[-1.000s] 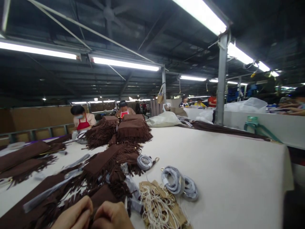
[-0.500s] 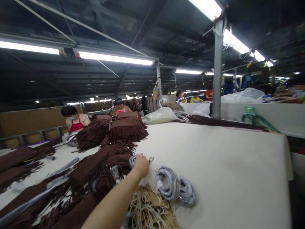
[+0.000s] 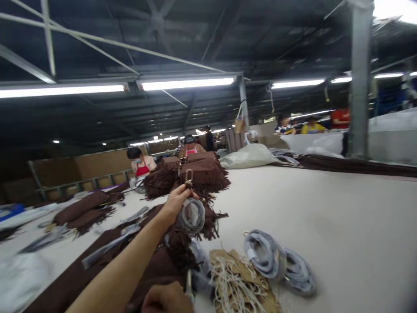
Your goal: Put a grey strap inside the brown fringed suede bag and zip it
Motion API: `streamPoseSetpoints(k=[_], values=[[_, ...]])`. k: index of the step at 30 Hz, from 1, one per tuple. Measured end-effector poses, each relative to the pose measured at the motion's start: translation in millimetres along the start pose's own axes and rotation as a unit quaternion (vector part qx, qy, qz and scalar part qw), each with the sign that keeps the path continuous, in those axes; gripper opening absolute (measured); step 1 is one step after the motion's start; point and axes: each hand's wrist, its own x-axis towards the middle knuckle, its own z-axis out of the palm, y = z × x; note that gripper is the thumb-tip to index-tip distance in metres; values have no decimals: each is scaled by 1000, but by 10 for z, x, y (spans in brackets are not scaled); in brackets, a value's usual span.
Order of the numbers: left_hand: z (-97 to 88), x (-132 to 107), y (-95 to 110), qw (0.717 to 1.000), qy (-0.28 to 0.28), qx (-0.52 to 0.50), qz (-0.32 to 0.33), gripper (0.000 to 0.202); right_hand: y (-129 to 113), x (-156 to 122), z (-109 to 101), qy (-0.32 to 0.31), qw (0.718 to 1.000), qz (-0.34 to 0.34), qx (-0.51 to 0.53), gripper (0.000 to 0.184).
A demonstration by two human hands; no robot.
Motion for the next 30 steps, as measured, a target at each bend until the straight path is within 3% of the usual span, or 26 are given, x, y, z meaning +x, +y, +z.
streamPoseSetpoints(k=[2, 3, 5, 7, 9, 11, 14, 20, 30], values=[[-602, -417, -1, 999, 36, -12, -11, 40, -40, -80, -18, 40, 997, 3, 64, 13], [-835, -674, -12, 998, 53, 4, -15, 36, -54, -99, -31, 23, 994, -3, 103, 12], [-1106, -1226, -71, 992, 90, 92, -15, 28, -79, -102, -47, -4, 984, -6, 176, 11], [-1113, -1740, -184, 972, 121, 203, -20, 24, -111, -86, -43, -26, 975, 4, 220, 17], [-937, -2130, -320, 962, 124, 238, -57, 26, -151, -82, -27, -37, 970, 15, 238, 24], [-705, -2354, -424, 962, 117, 225, -100, 29, -194, -98, -10, -43, 970, 22, 238, 28], [-466, -2437, -470, 964, 108, 209, -124, 28, -236, -139, 4, -44, 973, 29, 225, 30], [-374, -2378, -443, 964, 105, 173, -175, 28, -215, -145, 7, -42, 975, 47, 213, 28], [-288, -2454, -541, 955, 166, 239, -59, 24, -239, -128, -13, -42, 973, 78, 215, 23]])
